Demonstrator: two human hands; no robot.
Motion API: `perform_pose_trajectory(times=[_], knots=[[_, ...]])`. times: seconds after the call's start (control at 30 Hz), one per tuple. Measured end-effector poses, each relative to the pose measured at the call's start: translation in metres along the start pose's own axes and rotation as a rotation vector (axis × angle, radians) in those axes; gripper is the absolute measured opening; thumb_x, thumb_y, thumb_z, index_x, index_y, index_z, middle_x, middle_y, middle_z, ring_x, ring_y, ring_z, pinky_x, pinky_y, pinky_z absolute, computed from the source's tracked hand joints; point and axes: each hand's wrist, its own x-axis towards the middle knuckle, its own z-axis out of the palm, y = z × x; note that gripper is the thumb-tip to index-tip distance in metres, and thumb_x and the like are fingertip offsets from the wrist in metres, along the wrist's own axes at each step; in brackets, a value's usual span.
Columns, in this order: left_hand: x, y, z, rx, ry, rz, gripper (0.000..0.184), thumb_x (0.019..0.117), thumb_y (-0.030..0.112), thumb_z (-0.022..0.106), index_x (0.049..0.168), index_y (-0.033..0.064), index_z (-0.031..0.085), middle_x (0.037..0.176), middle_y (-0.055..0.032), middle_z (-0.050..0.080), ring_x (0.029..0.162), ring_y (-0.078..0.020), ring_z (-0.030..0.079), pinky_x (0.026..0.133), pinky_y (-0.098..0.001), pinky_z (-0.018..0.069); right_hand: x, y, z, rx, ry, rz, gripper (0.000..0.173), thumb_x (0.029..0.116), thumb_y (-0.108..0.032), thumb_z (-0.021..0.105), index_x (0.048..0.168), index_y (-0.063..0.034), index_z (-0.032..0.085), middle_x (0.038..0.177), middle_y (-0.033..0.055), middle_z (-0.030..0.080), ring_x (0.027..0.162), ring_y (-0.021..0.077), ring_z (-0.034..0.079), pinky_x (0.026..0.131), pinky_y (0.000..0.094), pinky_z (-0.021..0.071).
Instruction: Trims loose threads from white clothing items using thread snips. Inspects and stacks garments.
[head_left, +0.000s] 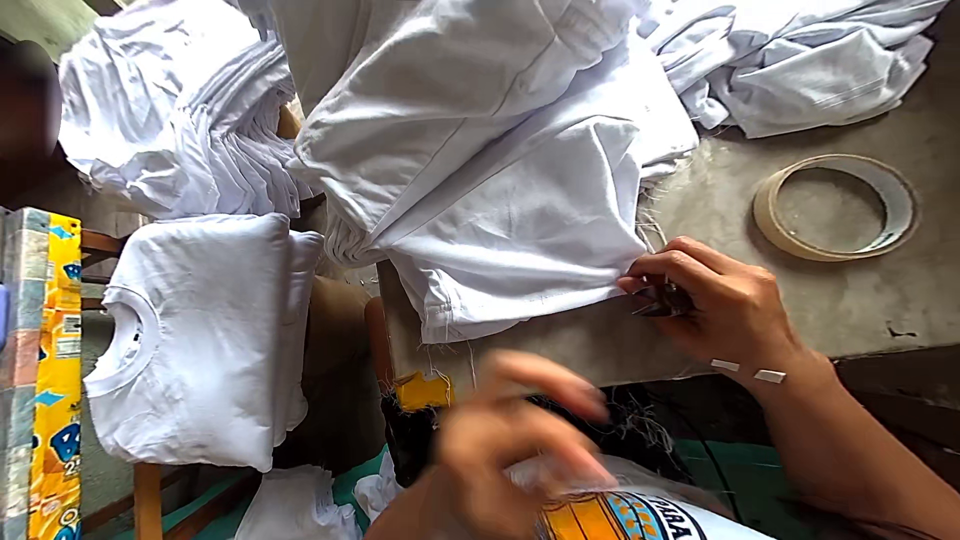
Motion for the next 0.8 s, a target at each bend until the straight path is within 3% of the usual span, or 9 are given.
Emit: perform_pose_trajectory(times=[0.07, 0.13, 0.23, 0.33, 0.47, 0.57, 0.63, 0.7, 0.8], knots=[[-0.005, -0.035, -0.040, 0.619, 0.358, -0.095, 0.034, 0.1056, 0.038, 0.052, 0.088, 0.0125, 0.065, 0.106, 0.0050, 0.060, 0.107, -0.0005, 0.056, 0.094, -0.0182, 0.0465, 0.000, -0.004, -0.002, 0.056, 0.073, -0.006, 0.021, 0.0973, -0.016, 0.053, 0.091, 0.0018, 0.063, 0.075, 0.0152, 0.056, 0.057, 0.0199, 0.048, 0.049, 0.0310, 0.0347], [-0.007, -0.056, -0.056, 0.928, 0.409, -0.232, 0.042, 0.1032, 0.040, 0.052, 0.096, 0.0041, 0.072, 0.113, -0.0116, 0.060, 0.111, -0.0208, 0.053, 0.099, -0.0381, 0.0398, 0.005, -0.020, -0.001, 0.177, 0.123, -0.031, 0.026, 0.1023, -0.027, 0.057, 0.095, -0.0014, 0.061, 0.080, 0.0121, 0.056, 0.064, 0.0127, 0.048, 0.055, 0.0219, 0.0378], [-0.009, -0.067, -0.048, 0.870, 0.338, -0.277, 0.038, 0.1016, 0.033, 0.055, 0.084, 0.0038, 0.072, 0.117, -0.0148, 0.064, 0.126, -0.0290, 0.051, 0.111, -0.0485, 0.0343, 0.019, -0.057, 0.013, 0.207, 0.053, -0.086, 0.032, 0.0991, -0.042, 0.063, 0.101, -0.0095, 0.066, 0.090, 0.0113, 0.061, 0.062, 0.0158, 0.053, 0.051, 0.0263, 0.0404], [-0.019, -0.054, -0.048, 0.786, 0.306, -0.134, 0.037, 0.1031, 0.030, 0.053, 0.074, 0.0104, 0.066, 0.109, -0.0065, 0.066, 0.129, -0.0232, 0.049, 0.113, -0.0425, 0.0328, 0.031, -0.068, 0.038, 0.120, -0.031, -0.158, 0.020, 0.0902, -0.018, 0.058, 0.099, -0.0080, 0.073, 0.094, 0.0164, 0.066, 0.052, 0.0237, 0.057, 0.040, 0.0361, 0.0405], [-0.034, -0.019, -0.066, 0.454, 0.204, -0.050, 0.013, 0.0978, 0.041, 0.067, 0.094, 0.0289, 0.070, 0.125, 0.0159, 0.057, 0.132, -0.0021, 0.047, 0.111, -0.0231, 0.0407, 0.032, -0.064, 0.035, 0.213, 0.059, -0.170, 0.015, 0.0959, -0.011, 0.056, 0.097, -0.0107, 0.070, 0.087, 0.0110, 0.060, 0.057, 0.0151, 0.050, 0.048, 0.0268, 0.0375], [-0.017, -0.030, -0.055, 0.585, 0.261, -0.061, 0.042, 0.0873, 0.043, 0.078, 0.120, 0.0215, 0.062, 0.127, 0.0063, 0.053, 0.122, -0.0019, 0.051, 0.103, -0.0213, 0.0443, 0.034, -0.080, 0.025, 0.275, 0.060, -0.234, 0.015, 0.1025, -0.015, 0.055, 0.104, -0.0124, 0.069, 0.095, 0.0121, 0.060, 0.062, 0.0139, 0.048, 0.054, 0.0243, 0.0374], [0.003, -0.048, -0.039, 0.782, 0.305, -0.005, 0.037, 0.0877, 0.040, 0.075, 0.112, 0.0128, 0.068, 0.116, -0.0068, 0.058, 0.112, -0.0130, 0.055, 0.096, -0.0269, 0.0454, 0.043, -0.093, 0.017, 0.232, 0.042, -0.342, 0.017, 0.1058, -0.013, 0.047, 0.106, -0.0108, 0.064, 0.102, 0.0148, 0.069, 0.062, 0.0176, 0.053, 0.055, 0.0291, 0.0386], [0.019, -0.065, -0.037, 0.969, 0.462, 0.070, 0.016, 0.0888, 0.024, 0.068, 0.092, 0.0112, 0.076, 0.099, -0.0107, 0.065, 0.098, -0.0205, 0.060, 0.087, -0.0330, 0.0460, 0.053, -0.099, 0.008, 0.172, 0.044, -0.385, 0.019, 0.1064, -0.011, 0.044, 0.102, -0.0077, 0.062, 0.091, 0.0115, 0.072, 0.059, 0.0179, 0.054, 0.054, 0.0310, 0.0370], [0.029, -0.071, -0.036, 0.661, 0.585, 0.122, 0.013, 0.0907, 0.011, 0.067, 0.096, 0.0036, 0.076, 0.096, -0.0018, 0.069, 0.096, -0.0064, 0.063, 0.086, -0.0196, 0.0499, 0.074, -0.096, 0.014, 0.081, 0.110, -0.241, 0.017, 0.0977, -0.009, 0.049, 0.090, -0.0057, 0.064, 0.068, 0.0060, 0.060, 0.051, 0.0170, 0.050, 0.045, 0.0304, 0.0329]])
